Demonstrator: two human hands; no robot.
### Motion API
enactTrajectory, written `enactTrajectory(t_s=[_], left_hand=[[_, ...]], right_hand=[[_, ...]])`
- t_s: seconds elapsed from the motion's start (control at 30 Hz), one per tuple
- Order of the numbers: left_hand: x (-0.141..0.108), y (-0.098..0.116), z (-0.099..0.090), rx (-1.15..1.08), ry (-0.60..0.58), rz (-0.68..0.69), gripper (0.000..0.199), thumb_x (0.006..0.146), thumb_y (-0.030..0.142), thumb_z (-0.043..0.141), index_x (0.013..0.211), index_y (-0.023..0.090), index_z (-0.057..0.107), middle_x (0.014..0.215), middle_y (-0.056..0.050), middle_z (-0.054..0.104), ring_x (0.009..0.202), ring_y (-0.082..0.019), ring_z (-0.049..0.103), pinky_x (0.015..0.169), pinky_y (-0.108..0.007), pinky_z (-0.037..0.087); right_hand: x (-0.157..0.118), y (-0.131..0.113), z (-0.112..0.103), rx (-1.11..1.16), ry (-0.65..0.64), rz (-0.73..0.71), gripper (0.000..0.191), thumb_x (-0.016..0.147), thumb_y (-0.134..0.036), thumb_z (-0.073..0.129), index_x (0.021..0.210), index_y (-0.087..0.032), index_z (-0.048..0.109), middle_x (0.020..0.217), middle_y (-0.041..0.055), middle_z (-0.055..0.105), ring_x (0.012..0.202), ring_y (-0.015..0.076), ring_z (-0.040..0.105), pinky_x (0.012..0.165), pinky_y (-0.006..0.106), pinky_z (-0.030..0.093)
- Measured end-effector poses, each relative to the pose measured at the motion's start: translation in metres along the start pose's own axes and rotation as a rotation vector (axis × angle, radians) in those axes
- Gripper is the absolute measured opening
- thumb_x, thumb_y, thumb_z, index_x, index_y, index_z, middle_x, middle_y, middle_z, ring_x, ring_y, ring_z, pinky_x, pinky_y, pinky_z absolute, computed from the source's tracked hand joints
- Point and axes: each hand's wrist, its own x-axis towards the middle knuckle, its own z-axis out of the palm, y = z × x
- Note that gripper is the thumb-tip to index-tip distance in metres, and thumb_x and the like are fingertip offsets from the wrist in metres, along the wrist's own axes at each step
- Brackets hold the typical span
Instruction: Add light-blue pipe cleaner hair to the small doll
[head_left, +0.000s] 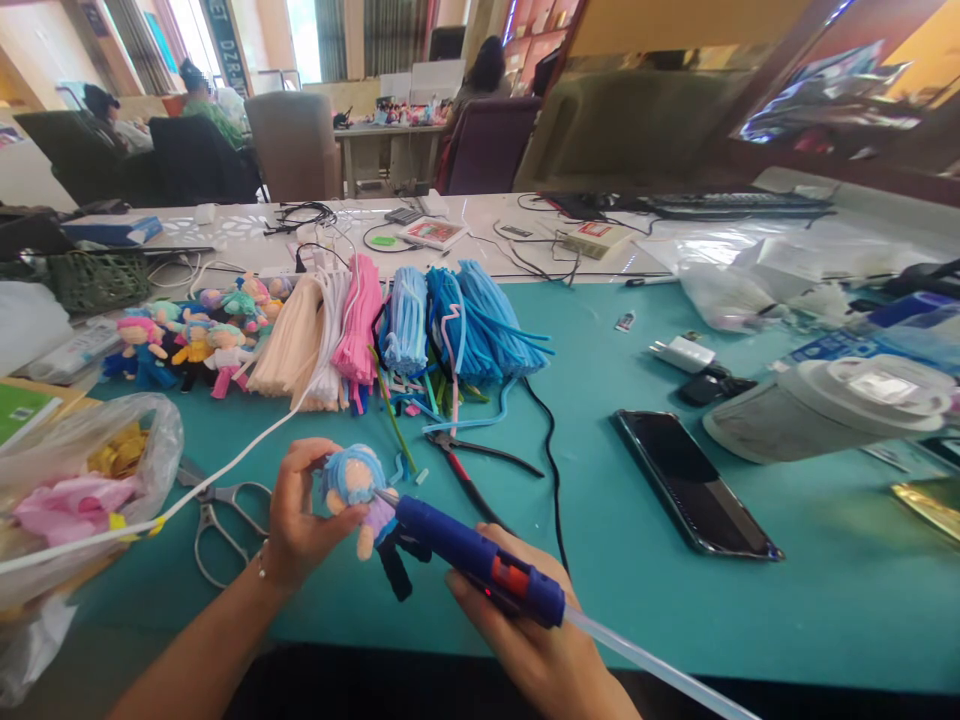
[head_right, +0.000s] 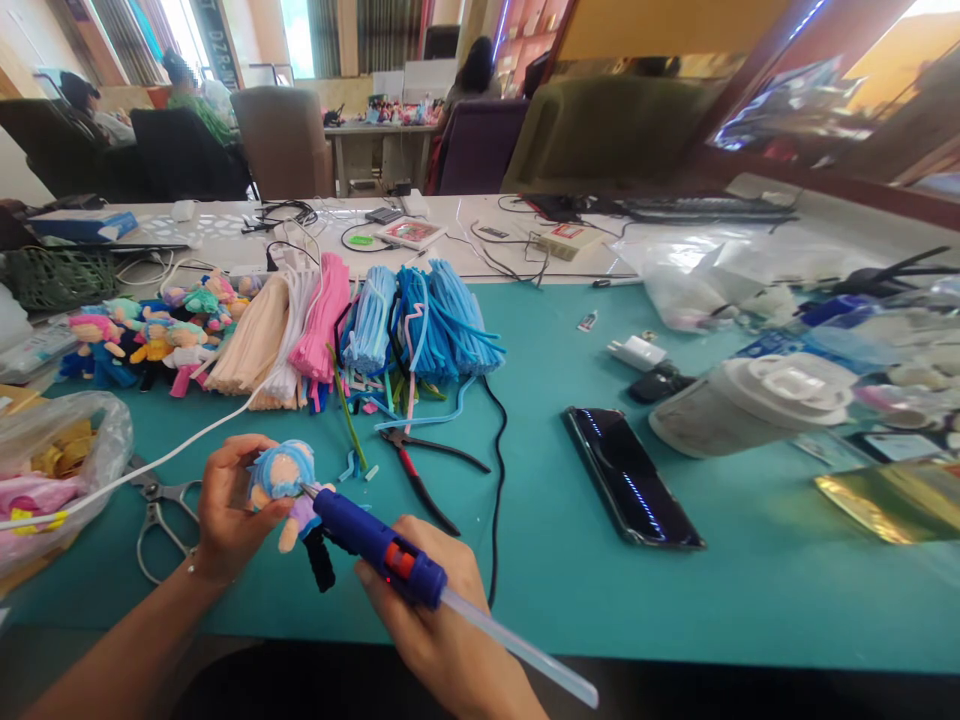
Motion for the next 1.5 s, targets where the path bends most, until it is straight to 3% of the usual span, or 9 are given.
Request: enactTrajectory(t_s=[0.43,0.57,0.67,0.8,1.0,1.13,1.2,1.27,1.5], left_hand=[[-0.003,-0.004,0.001,-0.004,0.032,-0.049,0.053,0.074,0.046,0.082,0.116,0.022,0.060,0.102,-0.007,0.064,0.089,-0.021,0.066,0.074,-0.035,0.058],[-0.005,-0.005,0.000,0.007,0.059,-0.104,0.053,0.073,0.046,0.083,0.115,0.022,0.061,0.103,-0.007,0.064,0.089,-0.022,0.067,0.076,-0.036,0.058],[-0.006,-0.006,0.000,0.004,0.080,-0.142,0.052,0.074,0.046,0.082,0.114,0.022,0.062,0.104,-0.007,0.065,0.090,-0.022,0.067,0.079,-0.036,0.057],[-0.007,-0.006,0.000,-0.050,0.085,-0.174,0.052,0.072,0.043,0.084,0.114,0.022,0.062,0.102,-0.006,0.066,0.088,-0.021,0.067,0.077,-0.035,0.057],[-0.008,-0.011,-0.005,-0.111,0.049,-0.309,0.050,0.069,0.035,0.086,0.110,0.021,0.063,0.099,-0.005,0.068,0.087,-0.020,0.068,0.075,-0.031,0.058],[-0.008,-0.009,-0.005,-0.136,0.103,-0.342,0.046,0.070,0.032,0.086,0.109,0.022,0.064,0.101,-0.004,0.068,0.094,-0.018,0.067,0.082,-0.027,0.055],[-0.008,-0.008,-0.004,-0.142,0.122,-0.360,0.046,0.071,0.031,0.086,0.110,0.022,0.064,0.104,-0.004,0.068,0.097,-0.018,0.066,0.085,-0.026,0.054],[-0.007,-0.007,-0.003,-0.152,0.113,-0.360,0.046,0.071,0.031,0.086,0.110,0.022,0.064,0.104,-0.004,0.067,0.097,-0.018,0.066,0.085,-0.026,0.053],[-0.005,-0.009,-0.003,-0.121,0.136,-0.381,0.047,0.070,0.037,0.086,0.109,0.021,0.064,0.104,-0.005,0.067,0.096,-0.019,0.066,0.084,-0.029,0.054]], right_hand=[[0.001,-0.001,0.001,0.001,-0.002,-0.021,0.028,0.093,-0.029,0.055,0.069,-0.023,0.044,0.061,-0.0039,0.047,0.054,0.0124,0.045,0.049,0.023,0.035],[0.001,-0.001,0.002,0.043,-0.002,-0.003,0.023,0.092,-0.030,0.057,0.072,-0.022,0.050,0.063,-0.0030,0.050,0.055,0.0129,0.047,0.050,0.024,0.037],[-0.003,0.000,0.004,0.219,0.001,0.127,0.024,0.090,-0.040,0.062,0.075,-0.021,0.058,0.066,-0.0001,0.058,0.058,0.0151,0.052,0.053,0.026,0.043],[-0.009,0.001,0.004,0.550,0.120,0.373,0.034,0.084,-0.054,0.068,0.085,-0.019,0.069,0.082,0.0071,0.071,0.071,0.0205,0.061,0.063,0.031,0.050],[-0.003,0.014,-0.021,0.804,0.196,0.431,0.045,0.075,-0.059,0.070,0.081,-0.015,0.074,0.070,0.0059,0.064,0.052,0.0130,0.045,0.047,0.026,0.037],[0.002,0.038,-0.049,0.553,0.452,0.455,0.050,0.075,-0.064,0.064,0.083,-0.015,0.072,0.066,0.0053,0.063,0.051,0.0137,0.047,0.046,0.027,0.039],[0.005,0.052,-0.062,0.429,0.522,0.472,0.050,0.074,-0.064,0.065,0.088,-0.016,0.072,0.077,0.0071,0.068,0.055,0.0140,0.050,0.049,0.028,0.043],[0.009,0.065,-0.071,0.328,0.541,0.496,0.050,0.073,-0.063,0.067,0.090,-0.016,0.072,0.080,0.0079,0.069,0.057,0.0148,0.052,0.050,0.028,0.043],[0.032,0.104,-0.073,-0.061,0.472,0.550,0.040,0.064,-0.060,0.067,0.068,-0.020,0.066,0.053,0.0007,0.057,0.055,0.0216,0.055,0.051,0.031,0.038]])
